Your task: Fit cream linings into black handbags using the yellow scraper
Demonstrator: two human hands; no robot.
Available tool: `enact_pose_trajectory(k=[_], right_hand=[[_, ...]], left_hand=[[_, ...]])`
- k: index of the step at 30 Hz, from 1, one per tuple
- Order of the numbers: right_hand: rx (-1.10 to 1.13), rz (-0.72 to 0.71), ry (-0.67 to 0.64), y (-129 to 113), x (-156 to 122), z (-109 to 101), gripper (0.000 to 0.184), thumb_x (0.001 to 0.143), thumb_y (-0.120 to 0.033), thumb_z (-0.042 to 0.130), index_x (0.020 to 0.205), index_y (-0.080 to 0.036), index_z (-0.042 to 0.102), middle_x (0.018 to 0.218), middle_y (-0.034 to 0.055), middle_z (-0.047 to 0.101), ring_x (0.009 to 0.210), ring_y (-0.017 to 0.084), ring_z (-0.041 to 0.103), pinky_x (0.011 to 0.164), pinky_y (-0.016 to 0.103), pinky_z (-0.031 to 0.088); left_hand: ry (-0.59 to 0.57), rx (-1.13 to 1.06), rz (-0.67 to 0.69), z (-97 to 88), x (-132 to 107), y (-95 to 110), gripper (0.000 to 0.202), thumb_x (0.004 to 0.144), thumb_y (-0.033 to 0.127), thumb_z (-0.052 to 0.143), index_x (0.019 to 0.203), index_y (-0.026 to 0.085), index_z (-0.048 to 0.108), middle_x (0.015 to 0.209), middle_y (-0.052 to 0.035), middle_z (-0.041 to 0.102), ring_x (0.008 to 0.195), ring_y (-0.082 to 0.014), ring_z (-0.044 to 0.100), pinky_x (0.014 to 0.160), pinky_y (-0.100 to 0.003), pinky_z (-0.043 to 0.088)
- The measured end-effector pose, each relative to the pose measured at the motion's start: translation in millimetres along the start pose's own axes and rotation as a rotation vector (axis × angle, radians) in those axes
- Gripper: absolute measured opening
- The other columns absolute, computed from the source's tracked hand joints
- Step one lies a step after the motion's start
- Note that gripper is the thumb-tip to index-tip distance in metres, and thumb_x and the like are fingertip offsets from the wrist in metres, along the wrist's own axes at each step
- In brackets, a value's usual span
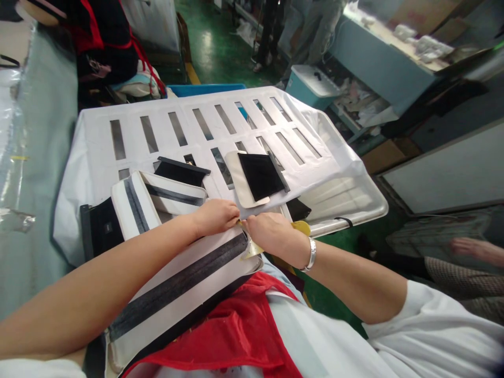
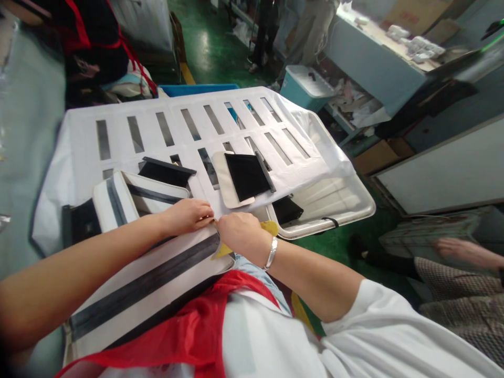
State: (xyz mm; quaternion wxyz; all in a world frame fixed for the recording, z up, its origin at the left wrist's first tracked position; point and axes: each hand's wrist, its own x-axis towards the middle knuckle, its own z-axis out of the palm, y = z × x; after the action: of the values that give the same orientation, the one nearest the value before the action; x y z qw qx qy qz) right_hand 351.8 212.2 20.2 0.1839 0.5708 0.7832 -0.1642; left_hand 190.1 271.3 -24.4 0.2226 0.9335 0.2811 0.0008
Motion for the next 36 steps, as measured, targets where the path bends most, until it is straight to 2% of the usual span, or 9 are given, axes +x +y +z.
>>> enact_pose_trajectory(k=[4, 7, 12, 14, 17, 21, 26, 32, 36], right_hand=[[0.036, 0.013, -0.025, 0, 2, 1, 0.037, 0.094, -0.031, 0.038, 0.094, -0.014, 0.072, 0.086, 0.0179, 0.072, 0.082, 0.031, 0.069, 0.071, 0.042, 0.052], [0.048, 0.021, -0.042, 0, 3, 4, 0.035, 0.094, -0.03, 0.039, 0.097, -0.014, 0.07, 0.09, 0.0182, 0.071, 0.085, 0.03, 0.069, 0.073, 0.04, 0.052], [-0.013, 0.011, 0.053, 0, -1, 12, 0.042, 0.097, -0.035, 0.03, 0.097, -0.013, 0.066, 0.082, 0.0179, 0.071, 0.079, 0.03, 0.07, 0.067, 0.039, 0.052], [-0.041, -0.013, 0.095, 3, -5, 15, 0.043, 0.098, -0.037, 0.029, 0.097, -0.014, 0.065, 0.08, 0.0149, 0.071, 0.076, 0.029, 0.07, 0.065, 0.038, 0.052], [-0.1, -0.029, 0.192, 12, -13, 19, 0.045, 0.099, -0.04, 0.026, 0.097, -0.016, 0.064, 0.082, 0.013, 0.07, 0.078, 0.026, 0.069, 0.065, 0.033, 0.05], [-0.096, 0.102, 0.286, 26, -9, 33, 0.049, 0.1, -0.039, 0.021, 0.094, -0.015, 0.063, 0.079, 0.0127, 0.069, 0.077, 0.022, 0.069, 0.065, 0.028, 0.048], [-0.008, 0.056, 0.21, 22, 16, 42, 0.05, 0.1, -0.039, 0.018, 0.093, -0.018, 0.063, 0.084, 0.011, 0.071, 0.081, 0.023, 0.069, 0.071, 0.032, 0.049], [-0.035, -0.046, 0.175, 16, 41, 30, 0.052, 0.099, -0.044, 0.02, 0.093, -0.018, 0.065, 0.089, 0.0118, 0.071, 0.087, 0.025, 0.068, 0.074, 0.033, 0.049], [-0.08, -0.175, 0.181, 21, 57, 25, 0.051, 0.099, -0.044, 0.021, 0.091, -0.018, 0.065, 0.091, 0.0102, 0.071, 0.091, 0.023, 0.067, 0.076, 0.031, 0.046]], left_hand=[[-0.037, -0.672, -0.264, 4.1, 6, -21, 0.049, 0.089, 0.049, 0.034, 0.079, 0.015, 0.068, 0.105, -0.0091, 0.065, 0.093, -0.0194, 0.061, 0.079, -0.028, 0.048], [-0.065, -1.021, -0.419, 15.6, 8, -24, 0.054, 0.088, 0.053, 0.028, 0.079, 0.015, 0.066, 0.112, -0.0111, 0.065, 0.093, -0.0196, 0.062, 0.075, -0.03, 0.05], [0.002, -0.952, -0.434, 23.2, 11, -11, 0.037, 0.081, 0.049, 0.049, 0.076, 0.017, 0.067, 0.095, -0.0069, 0.071, 0.094, -0.0216, 0.061, 0.086, -0.033, 0.045], [0.022, -0.941, -0.469, 21.7, 9, -6, 0.041, 0.083, 0.052, 0.047, 0.08, 0.017, 0.069, 0.092, -0.0061, 0.071, 0.092, -0.0225, 0.061, 0.087, -0.034, 0.044], [0.021, -1.075, -0.605, 21.6, 5, 0, 0.06, 0.085, 0.063, 0.035, 0.106, 0.016, 0.067, 0.085, -0.0054, 0.072, 0.079, -0.0228, 0.063, 0.078, -0.035, 0.047], [0.007, -1.4, -0.651, 23.3, 0, 4, 0.084, 0.08, 0.076, 0.033, 0.136, 0.014, 0.046, 0.084, -0.0082, 0.074, 0.069, -0.0222, 0.064, 0.067, -0.033, 0.048], [0.099, -1.414, -0.732, 19.4, -3, 10, 0.084, 0.084, 0.072, 0.029, 0.14, 0.011, 0.041, 0.084, -0.0086, 0.074, 0.075, -0.0229, 0.066, 0.071, -0.031, 0.048], [0.193, -1.4, -0.863, 21.7, -6, 10, 0.092, 0.079, 0.078, 0.03, 0.141, 0.011, 0.039, 0.083, -0.0109, 0.073, 0.07, -0.0249, 0.066, 0.06, -0.033, 0.049], [0.237, -1.388, -0.925, 25.8, -10, 10, 0.086, 0.082, 0.075, 0.028, 0.134, 0.008, 0.046, 0.079, -0.0116, 0.072, 0.064, -0.024, 0.065, 0.057, -0.033, 0.05]])
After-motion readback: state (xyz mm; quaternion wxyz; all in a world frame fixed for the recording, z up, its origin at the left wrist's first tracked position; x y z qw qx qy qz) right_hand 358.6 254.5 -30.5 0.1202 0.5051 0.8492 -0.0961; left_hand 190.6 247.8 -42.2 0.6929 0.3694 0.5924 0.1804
